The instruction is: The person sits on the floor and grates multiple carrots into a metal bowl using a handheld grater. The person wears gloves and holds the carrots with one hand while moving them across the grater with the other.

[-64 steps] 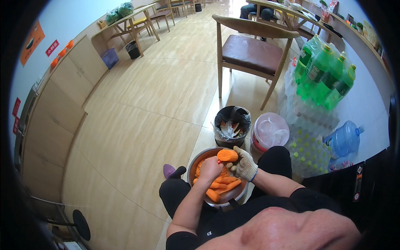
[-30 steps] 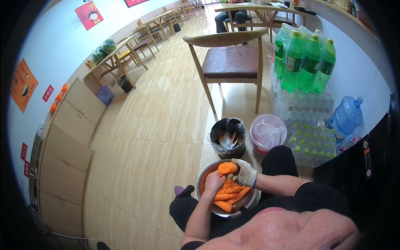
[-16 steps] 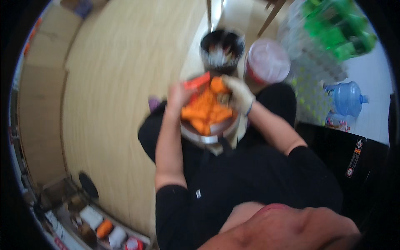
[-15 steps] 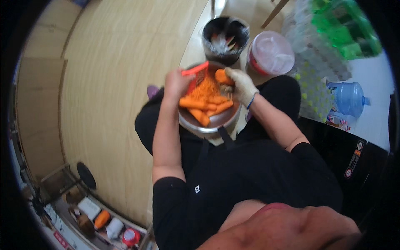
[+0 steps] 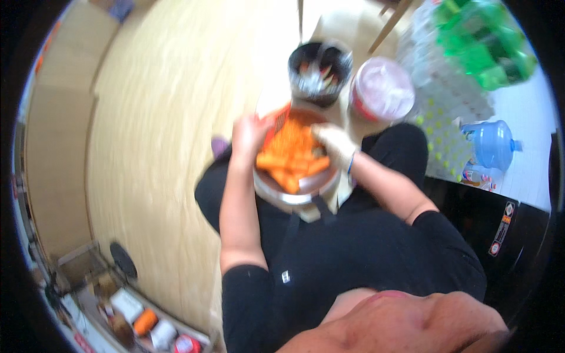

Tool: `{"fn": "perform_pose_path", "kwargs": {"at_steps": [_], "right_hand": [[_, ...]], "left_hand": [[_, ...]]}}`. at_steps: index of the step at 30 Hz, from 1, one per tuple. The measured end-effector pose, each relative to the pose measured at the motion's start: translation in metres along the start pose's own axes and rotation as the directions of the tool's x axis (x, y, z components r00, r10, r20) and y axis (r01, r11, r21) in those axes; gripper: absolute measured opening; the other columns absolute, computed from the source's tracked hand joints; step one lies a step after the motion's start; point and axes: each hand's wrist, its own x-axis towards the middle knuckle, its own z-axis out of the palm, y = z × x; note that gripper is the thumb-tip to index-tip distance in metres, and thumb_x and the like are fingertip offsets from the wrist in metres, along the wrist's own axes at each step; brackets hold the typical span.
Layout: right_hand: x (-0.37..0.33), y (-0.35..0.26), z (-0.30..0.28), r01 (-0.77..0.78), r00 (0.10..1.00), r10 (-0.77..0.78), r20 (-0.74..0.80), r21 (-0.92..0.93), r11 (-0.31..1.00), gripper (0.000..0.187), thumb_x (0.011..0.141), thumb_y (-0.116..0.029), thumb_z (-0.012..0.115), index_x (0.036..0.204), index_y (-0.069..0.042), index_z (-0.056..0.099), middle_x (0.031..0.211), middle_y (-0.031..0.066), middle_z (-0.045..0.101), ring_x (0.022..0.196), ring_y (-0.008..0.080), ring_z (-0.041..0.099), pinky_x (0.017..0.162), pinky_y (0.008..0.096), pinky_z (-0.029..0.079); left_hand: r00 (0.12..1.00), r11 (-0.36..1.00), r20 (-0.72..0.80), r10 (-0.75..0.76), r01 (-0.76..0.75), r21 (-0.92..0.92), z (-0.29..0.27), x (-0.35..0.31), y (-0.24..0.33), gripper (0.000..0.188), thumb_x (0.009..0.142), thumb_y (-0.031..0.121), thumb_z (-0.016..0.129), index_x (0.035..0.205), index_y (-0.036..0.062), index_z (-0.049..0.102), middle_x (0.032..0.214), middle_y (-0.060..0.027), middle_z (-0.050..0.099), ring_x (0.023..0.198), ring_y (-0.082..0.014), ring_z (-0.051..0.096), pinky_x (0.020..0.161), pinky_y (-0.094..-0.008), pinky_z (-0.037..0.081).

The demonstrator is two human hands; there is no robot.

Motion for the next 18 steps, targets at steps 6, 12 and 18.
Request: {"fn": "perform_pose_path", "kwargs": {"at_steps": [6,12,18], "right_hand": [[-0.005,-0.002,0.005,-0.025,0.997,0.039,0.072,-0.184,0.983,0.032,0.091,-0.029,0.06,0.112,-0.004,0.059,0.097,0.0072,0.06,0.074,0.0186,0.059,0.053,0.0319,0.052],[-0.011,-0.003,0.01,-0.085,0.993,0.081,0.083,0.052,0.995,0.043,0.089,-0.03,0.065,0.119,0.001,0.056,0.102,0.0099,0.058,0.076,0.0187,0.059,0.052,0.0291,0.053],[-0.013,-0.003,0.009,-0.077,0.994,0.074,0.08,0.036,0.996,0.042,0.09,-0.029,0.063,0.118,0.002,0.056,0.096,0.0094,0.057,0.067,0.0172,0.058,0.048,0.0283,0.051]], "left_hand": [[0.996,0.996,-0.039,0.086,-0.086,-0.007,0.006,-0.005,0.014,0.037,0.072,0.032,0.078,0.071,-0.0018,0.064,0.066,-0.0216,0.063,0.061,-0.0309,0.064,0.058,-0.0409,0.049],[0.992,0.994,-0.057,0.111,-0.111,0.003,0.003,-0.016,0.033,0.04,0.071,0.031,0.08,0.07,-0.0042,0.061,0.065,-0.0221,0.062,0.059,-0.0329,0.063,0.057,-0.0418,0.048],[0.999,0.999,-0.015,0.031,-0.032,-0.012,-0.001,-0.024,0.043,0.039,0.071,0.029,0.081,0.069,-0.0038,0.06,0.062,-0.0187,0.061,0.054,-0.0262,0.061,0.053,-0.0388,0.047]]}}
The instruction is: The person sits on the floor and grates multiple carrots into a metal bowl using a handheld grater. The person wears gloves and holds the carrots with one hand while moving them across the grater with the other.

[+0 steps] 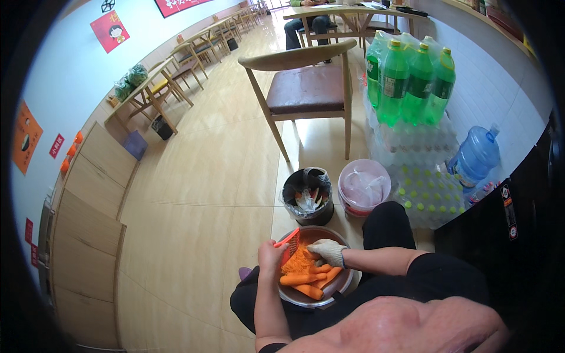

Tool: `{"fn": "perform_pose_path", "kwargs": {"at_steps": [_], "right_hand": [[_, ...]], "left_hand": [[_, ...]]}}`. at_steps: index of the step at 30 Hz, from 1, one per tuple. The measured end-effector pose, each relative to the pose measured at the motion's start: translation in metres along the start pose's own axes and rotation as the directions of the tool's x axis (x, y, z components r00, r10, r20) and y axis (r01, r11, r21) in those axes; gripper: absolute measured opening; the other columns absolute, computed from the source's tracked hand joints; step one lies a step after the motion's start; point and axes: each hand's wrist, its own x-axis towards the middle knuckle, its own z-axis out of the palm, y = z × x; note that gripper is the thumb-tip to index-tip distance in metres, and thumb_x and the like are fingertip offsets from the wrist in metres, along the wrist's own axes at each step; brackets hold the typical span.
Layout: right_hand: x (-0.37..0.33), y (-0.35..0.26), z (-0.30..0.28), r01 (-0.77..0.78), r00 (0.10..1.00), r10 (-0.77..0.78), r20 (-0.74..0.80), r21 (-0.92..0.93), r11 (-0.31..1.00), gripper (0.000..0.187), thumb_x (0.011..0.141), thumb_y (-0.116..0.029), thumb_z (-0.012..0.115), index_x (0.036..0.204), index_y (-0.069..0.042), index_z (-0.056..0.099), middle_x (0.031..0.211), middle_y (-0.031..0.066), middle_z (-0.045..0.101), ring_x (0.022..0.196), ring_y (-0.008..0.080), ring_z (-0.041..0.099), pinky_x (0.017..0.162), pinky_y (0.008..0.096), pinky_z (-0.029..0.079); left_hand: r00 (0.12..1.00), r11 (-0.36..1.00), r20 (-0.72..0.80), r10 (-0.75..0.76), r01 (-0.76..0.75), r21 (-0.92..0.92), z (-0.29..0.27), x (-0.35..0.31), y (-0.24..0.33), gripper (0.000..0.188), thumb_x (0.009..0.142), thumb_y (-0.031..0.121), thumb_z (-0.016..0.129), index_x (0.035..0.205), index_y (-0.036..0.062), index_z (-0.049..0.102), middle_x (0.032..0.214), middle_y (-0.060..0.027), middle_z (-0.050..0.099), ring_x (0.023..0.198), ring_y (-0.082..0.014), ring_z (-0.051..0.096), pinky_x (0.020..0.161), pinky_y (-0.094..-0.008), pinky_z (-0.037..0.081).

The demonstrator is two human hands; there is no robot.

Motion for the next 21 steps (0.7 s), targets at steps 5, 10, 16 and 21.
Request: {"fn": "perform_pose_path", "kwargs": {"at_steps": [5,10,16,21], "right_hand": [[-0.002,-0.003,0.001,0.023,1.0,-0.023,0.004,-0.036,0.999,0.038,0.091,-0.028,0.062,0.114,0.002,0.058,0.091,0.0078,0.057,0.063,0.0158,0.057,0.047,0.0275,0.05],[-0.007,-0.003,0.004,0.011,1.0,-0.011,0.019,-0.004,1.0,0.037,0.09,-0.028,0.064,0.113,0.0,0.059,0.092,0.0076,0.059,0.066,0.0165,0.058,0.047,0.0265,0.05],[-0.004,-0.001,0.003,-0.007,1.0,0.007,-0.01,0.005,1.0,0.035,0.089,-0.029,0.064,0.109,-0.001,0.06,0.091,0.0076,0.059,0.068,0.0165,0.058,0.047,0.0269,0.05],[-0.001,-0.001,0.002,0.008,1.0,-0.008,-0.011,-0.037,0.999,0.032,0.09,-0.028,0.064,0.107,-0.002,0.061,0.091,0.0073,0.059,0.069,0.0169,0.058,0.048,0.0278,0.05]], "left_hand": [[0.998,0.998,-0.014,0.054,-0.053,0.033,-0.001,-0.004,0.008,0.034,0.071,0.025,0.081,0.073,-0.0034,0.061,0.061,-0.016,0.061,0.054,-0.0204,0.06,0.051,-0.0369,0.047],[0.999,0.999,0.023,0.033,-0.033,0.001,0.001,-0.008,0.009,0.031,0.073,0.023,0.08,0.075,-0.0028,0.063,0.064,-0.0151,0.063,0.053,-0.0195,0.06,0.05,-0.0358,0.046],[0.998,0.998,0.055,0.023,-0.027,0.063,0.009,0.0,-0.001,0.035,0.072,0.029,0.08,0.076,-0.0023,0.064,0.066,-0.0178,0.064,0.055,-0.0251,0.062,0.053,-0.0384,0.048],[0.998,0.993,0.026,0.056,-0.058,0.101,0.015,0.007,-0.01,0.041,0.071,0.037,0.079,0.077,-0.0019,0.065,0.07,-0.0201,0.065,0.064,-0.0316,0.065,0.06,-0.0404,0.05]]}}
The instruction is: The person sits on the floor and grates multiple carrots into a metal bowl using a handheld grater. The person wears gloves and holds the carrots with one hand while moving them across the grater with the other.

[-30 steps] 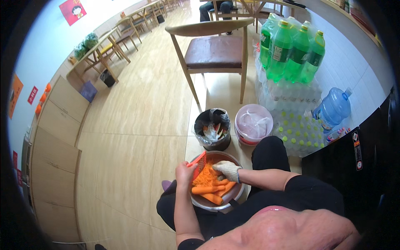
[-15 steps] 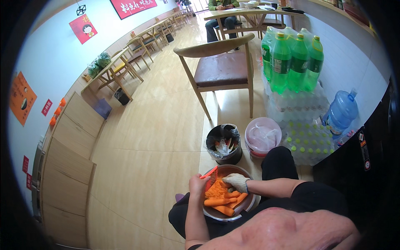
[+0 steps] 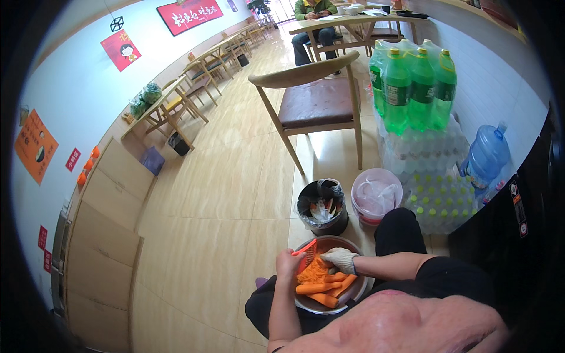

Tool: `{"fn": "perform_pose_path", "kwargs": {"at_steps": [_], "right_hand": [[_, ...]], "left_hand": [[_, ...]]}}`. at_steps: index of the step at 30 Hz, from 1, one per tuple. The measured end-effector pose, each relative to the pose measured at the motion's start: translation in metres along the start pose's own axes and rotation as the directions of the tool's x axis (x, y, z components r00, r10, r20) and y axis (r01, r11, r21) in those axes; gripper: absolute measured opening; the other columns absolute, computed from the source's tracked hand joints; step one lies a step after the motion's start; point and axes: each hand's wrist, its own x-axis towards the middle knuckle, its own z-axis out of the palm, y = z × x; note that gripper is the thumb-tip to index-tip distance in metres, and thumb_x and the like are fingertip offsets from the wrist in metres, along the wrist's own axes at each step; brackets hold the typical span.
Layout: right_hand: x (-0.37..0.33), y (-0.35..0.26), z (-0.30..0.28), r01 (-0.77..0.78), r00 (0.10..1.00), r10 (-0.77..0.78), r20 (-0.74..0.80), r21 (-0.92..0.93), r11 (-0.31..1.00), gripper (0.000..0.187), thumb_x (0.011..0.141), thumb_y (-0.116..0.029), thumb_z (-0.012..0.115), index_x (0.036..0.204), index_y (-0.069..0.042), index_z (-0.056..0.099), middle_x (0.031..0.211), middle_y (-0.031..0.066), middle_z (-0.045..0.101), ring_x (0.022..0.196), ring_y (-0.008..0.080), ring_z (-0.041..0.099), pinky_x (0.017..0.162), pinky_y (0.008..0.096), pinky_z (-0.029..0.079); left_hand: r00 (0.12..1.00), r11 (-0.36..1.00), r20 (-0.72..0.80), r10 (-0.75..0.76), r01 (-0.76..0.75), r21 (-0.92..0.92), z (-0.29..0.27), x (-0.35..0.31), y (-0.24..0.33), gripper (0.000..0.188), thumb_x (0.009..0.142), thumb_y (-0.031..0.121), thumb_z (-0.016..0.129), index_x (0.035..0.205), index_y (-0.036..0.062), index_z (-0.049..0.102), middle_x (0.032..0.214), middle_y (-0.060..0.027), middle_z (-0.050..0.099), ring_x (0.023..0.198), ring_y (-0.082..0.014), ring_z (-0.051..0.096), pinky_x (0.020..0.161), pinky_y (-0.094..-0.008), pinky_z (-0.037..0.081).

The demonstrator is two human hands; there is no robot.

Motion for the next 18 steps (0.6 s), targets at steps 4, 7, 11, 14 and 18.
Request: {"fn": "perform_pose_path", "kwargs": {"at_steps": [4,7,11,14,18], "right_hand": [[-0.002,-0.001,0.001,-0.004,1.0,0.004,0.004,-0.034,0.999,0.032,0.09,-0.029,0.063,0.107,-0.001,0.061,0.092,0.0074,0.059,0.07,0.0175,0.057,0.049,0.0285,0.051],[-0.005,-0.002,0.003,-0.006,1.0,0.006,0.022,-0.031,1.0,0.033,0.09,-0.029,0.062,0.107,-0.001,0.061,0.093,0.0081,0.06,0.071,0.0177,0.058,0.048,0.0283,0.05],[-0.009,-0.005,0.003,0.022,1.0,-0.022,0.004,-0.071,0.997,0.037,0.093,-0.033,0.057,0.109,0.001,0.061,0.094,0.0131,0.064,0.072,0.0226,0.061,0.058,0.0314,0.05],[-0.011,-0.007,0.003,0.011,1.0,-0.009,0.021,-0.104,0.995,0.038,0.094,-0.032,0.057,0.111,0.002,0.061,0.097,0.0142,0.065,0.076,0.0237,0.062,0.061,0.0312,0.051],[-0.013,-0.008,0.004,-0.003,1.0,0.005,0.025,-0.085,0.996,0.037,0.094,-0.031,0.057,0.112,0.002,0.061,0.1,0.0148,0.065,0.082,0.0248,0.064,0.065,0.0313,0.052]], "left_hand": [[1.0,1.0,0.008,-0.01,0.01,0.027,0.0,0.0,0.002,0.042,0.072,0.038,0.078,0.076,-0.0015,0.065,0.07,-0.02,0.065,0.066,-0.0323,0.066,0.062,-0.0402,0.051],[1.0,0.999,0.017,-0.02,0.019,0.036,-0.003,-0.002,0.006,0.042,0.072,0.039,0.078,0.075,-0.0012,0.065,0.068,-0.0196,0.065,0.064,-0.0319,0.066,0.061,-0.0399,0.051],[0.998,0.999,0.042,-0.036,0.035,0.018,-0.003,-0.003,0.009,0.043,0.073,0.041,0.076,0.074,-0.0008,0.065,0.065,-0.0189,0.064,0.061,-0.0315,0.065,0.059,-0.0399,0.051],[0.998,0.997,0.057,0.008,-0.012,0.073,-0.001,0.0,0.005,0.043,0.076,0.039,0.075,0.084,-0.0021,0.066,0.071,-0.0175,0.066,0.059,-0.0247,0.067,0.047,-0.0368,0.053],[0.999,0.997,0.041,0.021,-0.024,0.079,0.008,0.008,-0.006,0.043,0.077,0.04,0.073,0.084,-0.0019,0.066,0.071,-0.0173,0.066,0.059,-0.0248,0.067,0.049,-0.0373,0.054]]}}
